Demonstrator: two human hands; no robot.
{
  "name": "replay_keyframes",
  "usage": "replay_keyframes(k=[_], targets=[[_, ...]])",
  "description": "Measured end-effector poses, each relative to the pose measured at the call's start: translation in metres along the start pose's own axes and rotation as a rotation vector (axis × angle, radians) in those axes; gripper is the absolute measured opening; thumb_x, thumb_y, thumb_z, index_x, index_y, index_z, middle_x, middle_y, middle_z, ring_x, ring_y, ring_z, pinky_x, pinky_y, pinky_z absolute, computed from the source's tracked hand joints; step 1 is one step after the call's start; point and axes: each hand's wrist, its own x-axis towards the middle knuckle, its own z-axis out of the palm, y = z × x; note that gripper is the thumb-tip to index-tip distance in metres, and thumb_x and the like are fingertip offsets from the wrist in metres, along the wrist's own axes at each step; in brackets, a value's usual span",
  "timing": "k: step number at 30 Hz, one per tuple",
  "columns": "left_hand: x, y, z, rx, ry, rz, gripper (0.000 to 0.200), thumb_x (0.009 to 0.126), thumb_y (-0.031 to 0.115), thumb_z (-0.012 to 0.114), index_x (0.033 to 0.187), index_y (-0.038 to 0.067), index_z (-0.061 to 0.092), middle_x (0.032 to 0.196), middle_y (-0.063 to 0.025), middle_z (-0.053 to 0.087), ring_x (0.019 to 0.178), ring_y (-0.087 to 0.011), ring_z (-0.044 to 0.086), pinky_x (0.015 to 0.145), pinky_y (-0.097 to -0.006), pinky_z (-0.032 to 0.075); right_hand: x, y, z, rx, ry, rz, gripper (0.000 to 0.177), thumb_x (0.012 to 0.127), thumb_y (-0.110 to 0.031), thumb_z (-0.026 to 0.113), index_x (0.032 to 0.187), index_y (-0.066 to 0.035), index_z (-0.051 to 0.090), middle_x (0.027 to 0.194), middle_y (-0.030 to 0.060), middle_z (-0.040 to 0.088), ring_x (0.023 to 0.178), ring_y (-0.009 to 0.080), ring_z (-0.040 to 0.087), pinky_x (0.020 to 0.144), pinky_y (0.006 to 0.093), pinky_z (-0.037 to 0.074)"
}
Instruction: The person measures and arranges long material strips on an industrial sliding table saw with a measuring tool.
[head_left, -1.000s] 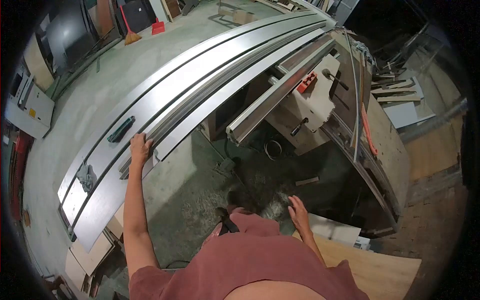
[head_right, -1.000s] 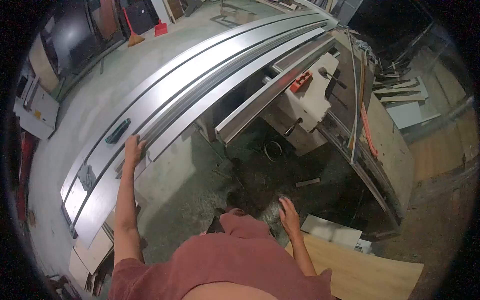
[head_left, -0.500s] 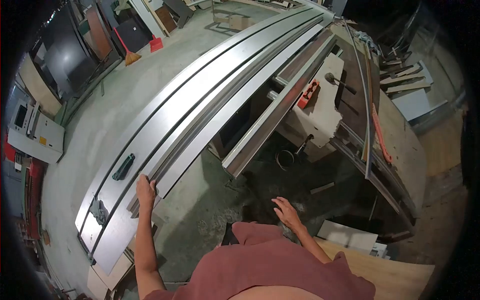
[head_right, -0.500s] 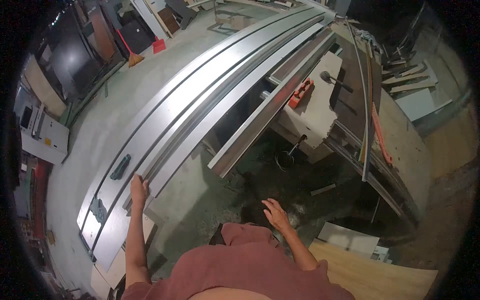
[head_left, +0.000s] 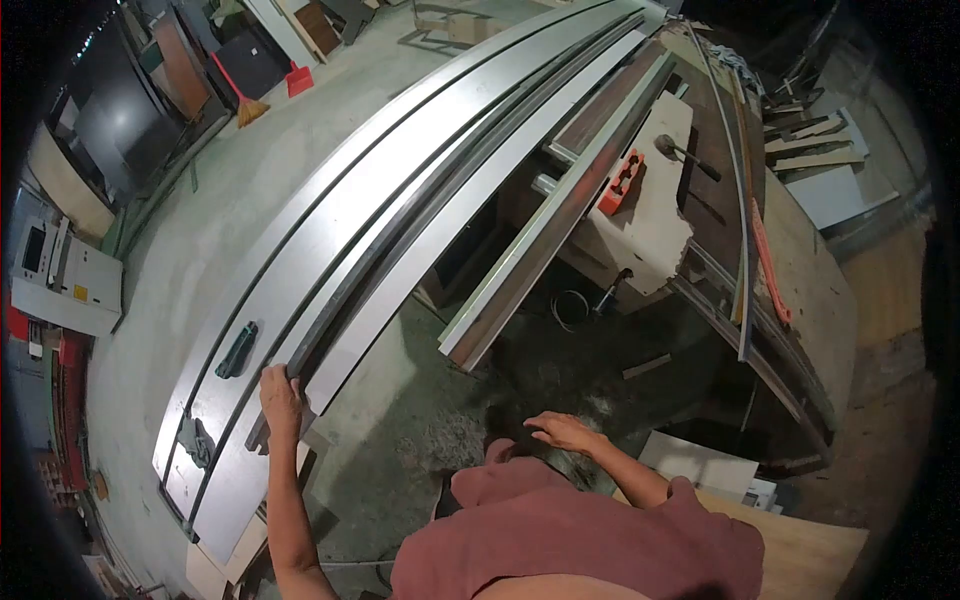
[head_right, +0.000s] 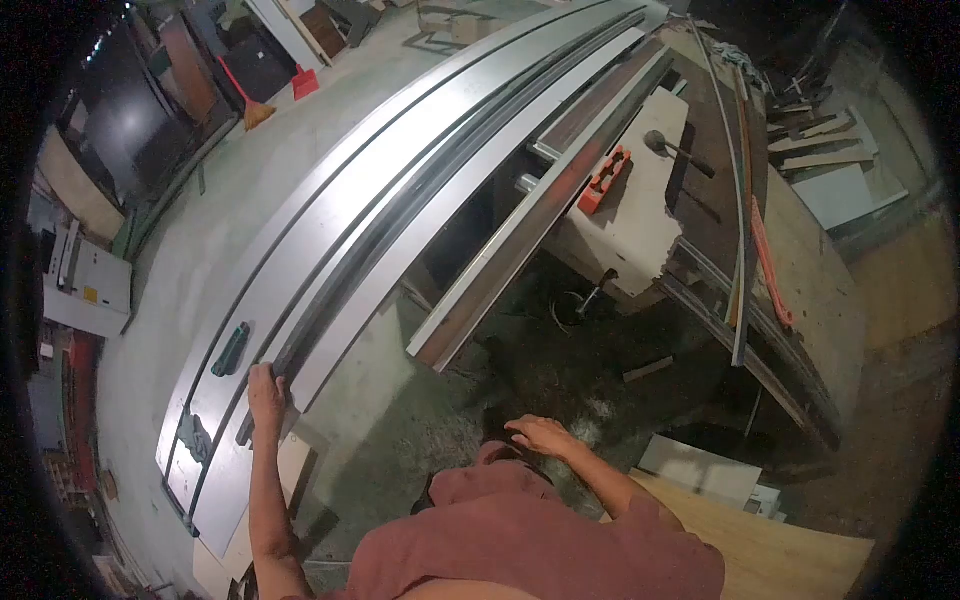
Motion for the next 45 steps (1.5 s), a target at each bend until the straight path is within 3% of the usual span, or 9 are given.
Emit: replay_keyframes(k=[9,15,19,22,25,27,40,43,45], targets=[[-0.067,0.03,-0.099,-0.167,0.099,0.033,0.03,0.077,0.007,0.061,0.105,0.001,0.051,0.093,-0.017,0.057,0.085,-0.0338,0.056,0.074,-0.0396,0.044,-0.014,-0.115,0.026,0.107,0.061,-0.3,0.039,0.091,-0.03,0.046,0.125,-0.01,0.047,0.118,0.0144,0.053,0.108,0.0289,0.052,0.091,0.0388,0.042],[-0.197,-0.058,-0.18,-0.125,0.26,-0.017,0.028,0.075,0.011,0.064,0.1,0.002,0.055,0.088,-0.0161,0.06,0.079,-0.0321,0.058,0.071,-0.0383,0.045,0.005,-0.275,0.067,0.353,0.216,-0.472,0.046,0.092,-0.034,0.045,0.129,-0.007,0.042,0.11,0.0155,0.06,0.103,0.0288,0.056,0.088,0.0345,0.042],[-0.314,-0.14,-0.226,-0.129,0.198,-0.141,0.026,0.071,0.008,0.063,0.096,0.003,0.056,0.083,-0.0142,0.059,0.078,-0.0299,0.059,0.069,-0.037,0.044,0.062,-0.315,0.12,1.098,0.171,-0.65,0.057,0.091,-0.038,0.047,0.136,-0.01,0.03,0.125,0.0137,0.049,0.114,0.0249,0.048,0.095,0.0374,0.038],[-0.401,-0.194,-0.24,-0.177,0.212,-0.191,0.027,0.071,0.009,0.063,0.096,0.004,0.056,0.083,-0.0141,0.059,0.077,-0.0301,0.059,0.069,-0.0371,0.045,0.077,-0.36,0.119,1.618,0.181,-0.407,0.057,0.083,-0.053,0.053,0.116,-0.007,0.042,0.101,0.012,0.055,0.089,0.0217,0.056,0.08,0.0369,0.047],[-0.472,-0.24,-0.254,-0.155,0.217,-0.219,0.026,0.069,0.013,0.064,0.092,0.005,0.058,0.082,-0.0141,0.06,0.076,-0.03,0.059,0.069,-0.0367,0.045,0.125,-0.355,0.117,1.922,0.19,-0.308,0.08,0.075,-0.063,0.054,0.117,0.002,0.038,0.103,0.0153,0.049,0.095,0.027,0.052,0.083,0.0432,0.045],[-0.51,-0.261,-0.26,-0.143,0.188,-0.26,0.026,0.068,0.013,0.064,0.091,0.005,0.058,0.082,-0.0147,0.06,0.076,-0.0302,0.059,0.068,-0.0368,0.046,0.101,-0.389,0.117,1.967,0.326,-0.256,0.054,0.085,-0.054,0.049,0.117,-0.011,0.043,0.107,0.0102,0.046,0.097,0.0245,0.049,0.08,0.0418,0.045],[-0.703,-0.339,-0.176,-0.011,0.04,-0.33,0.023,0.072,0.019,0.067,0.084,0.003,0.056,0.082,-0.011,0.056,0.075,-0.0268,0.055,0.065,-0.0342,0.043,0.105,-0.363,0.246,1.908,0.173,-0.101,0.024,0.092,-0.025,0.047,0.104,-0.004,0.048,0.11,0.0169,0.055,0.102,0.0344,0.054,0.086,0.0474,0.047],[-0.729,-0.33,-0.173,0.054,-0.023,-0.469,0.032,0.064,0.005,0.068,0.094,0.004,0.057,0.079,-0.0138,0.055,0.077,-0.0332,0.055,0.073,-0.0431,0.041,0.065,-0.387,0.263,1.774,0.14,-0.164,0.024,0.095,-0.026,0.043,0.11,-0.007,0.043,0.116,0.014,0.053,0.104,0.0265,0.055,0.078,0.0393,0.049],[-0.762,-0.359,-0.163,0.083,-0.117,-0.515,0.04,0.085,0.031,0.055,0.12,0.012,0.053,0.108,-0.0202,0.058,0.103,-0.0359,0.051,0.09,-0.0477,0.038,0.039,-0.405,0.274,1.605,0.169,-0.192,0.025,0.095,-0.028,0.044,0.111,-0.009,0.043,0.116,0.0118,0.054,0.103,0.0235,0.056,0.075,0.0341,0.048]])
